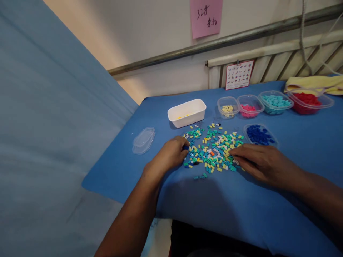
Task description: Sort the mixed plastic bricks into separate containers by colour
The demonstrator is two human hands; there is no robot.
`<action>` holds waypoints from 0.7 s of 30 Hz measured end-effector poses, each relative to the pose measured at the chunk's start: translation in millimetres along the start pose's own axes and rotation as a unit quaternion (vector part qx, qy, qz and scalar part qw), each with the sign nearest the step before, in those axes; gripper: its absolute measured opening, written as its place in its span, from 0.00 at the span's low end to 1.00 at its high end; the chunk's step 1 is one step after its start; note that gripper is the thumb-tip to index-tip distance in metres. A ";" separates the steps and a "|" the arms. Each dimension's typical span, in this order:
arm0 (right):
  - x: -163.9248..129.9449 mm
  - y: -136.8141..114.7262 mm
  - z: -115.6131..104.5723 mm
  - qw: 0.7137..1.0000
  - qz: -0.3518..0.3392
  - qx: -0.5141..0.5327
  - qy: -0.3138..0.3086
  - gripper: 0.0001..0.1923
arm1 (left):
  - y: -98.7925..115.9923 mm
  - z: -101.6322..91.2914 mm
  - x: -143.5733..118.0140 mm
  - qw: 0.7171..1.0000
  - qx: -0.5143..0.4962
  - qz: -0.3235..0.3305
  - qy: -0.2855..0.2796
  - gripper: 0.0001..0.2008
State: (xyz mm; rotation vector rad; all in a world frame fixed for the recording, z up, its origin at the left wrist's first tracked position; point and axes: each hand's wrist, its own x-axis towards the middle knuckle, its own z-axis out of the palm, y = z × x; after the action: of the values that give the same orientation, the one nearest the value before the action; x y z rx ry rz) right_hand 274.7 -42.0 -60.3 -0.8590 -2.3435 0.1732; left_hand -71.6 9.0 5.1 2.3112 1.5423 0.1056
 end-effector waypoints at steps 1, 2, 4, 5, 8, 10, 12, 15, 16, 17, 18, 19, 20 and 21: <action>0.0 0.0 0.0 1.000 -0.001 0.000 0.002 0.14 | 1.9 -1.0 1.0 1.000 0.011 0.001 -0.003 0.13; 0.0 0.0 -0.1 1.000 -0.002 0.000 0.003 0.14 | 3.9 -2.0 2.2 1.000 0.022 0.003 -0.006 0.13; 0.1 -0.2 -0.4 1.000 -0.001 0.000 0.002 0.14 | 7.8 -3.6 5.1 0.999 0.049 0.006 -0.015 0.13; 0.2 -0.4 -0.6 1.000 0.001 0.000 0.002 0.14 | 9.3 -4.0 6.5 0.998 0.063 0.006 -0.018 0.13; 1.4 -1.5 -2.2 1.000 0.011 0.007 0.002 0.11 | 9.7 -3.1 10.0 0.996 0.085 0.008 -0.019 0.12; 3.2 -2.4 -4.4 1.000 0.017 0.016 0.002 0.08 | 6.5 -1.7 11.0 0.997 0.076 0.012 -0.013 0.13; 5.6 -3.5 -7.0 1.000 0.019 0.019 0.005 0.07 | 2.7 -1.5 10.6 0.998 0.055 0.020 0.001 0.16; 10.2 -6.4 -10.0 1.000 0.013 0.019 0.010 0.07 | 3.3 -5.0 8.1 0.999 -0.010 0.030 0.033 0.16; 11.8 -7.7 -10.6 1.000 0.011 0.018 0.009 0.07 | 6.6 -6.7 7.6 0.998 -0.044 0.034 0.041 0.16; 13.2 -9.0 -11.0 1.000 0.008 0.015 0.007 0.08 | 11.5 -8.1 7.9 0.995 -0.083 0.038 0.044 0.15; 14.5 -9.8 -11.5 1.000 0.004 0.010 0.005 0.09 | 18.0 -9.0 9.1 0.991 -0.122 0.045 0.041 0.14; 15.5 -9.8 -12.5 1.000 -0.001 0.003 0.000 0.10 | 25.9 -8.9 11.8 0.986 -0.156 0.057 0.033 0.14; 15.9 -8.6 -14.2 1.000 -0.005 -0.007 -0.006 0.11 | 35.1 -7.7 16.1 0.980 -0.181 0.075 0.022 0.13; 15.7 -5.6 -16.9 1.000 -0.004 -0.019 -0.011 0.11 | 45.1 -5.3 22.2 0.976 -0.195 0.098 0.013 0.13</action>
State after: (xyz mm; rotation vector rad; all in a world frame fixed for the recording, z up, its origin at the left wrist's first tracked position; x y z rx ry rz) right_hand 272.5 -38.1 -37.0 -0.8708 -2.3770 0.1358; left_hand -24.4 15.2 22.2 2.1405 1.1733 0.4478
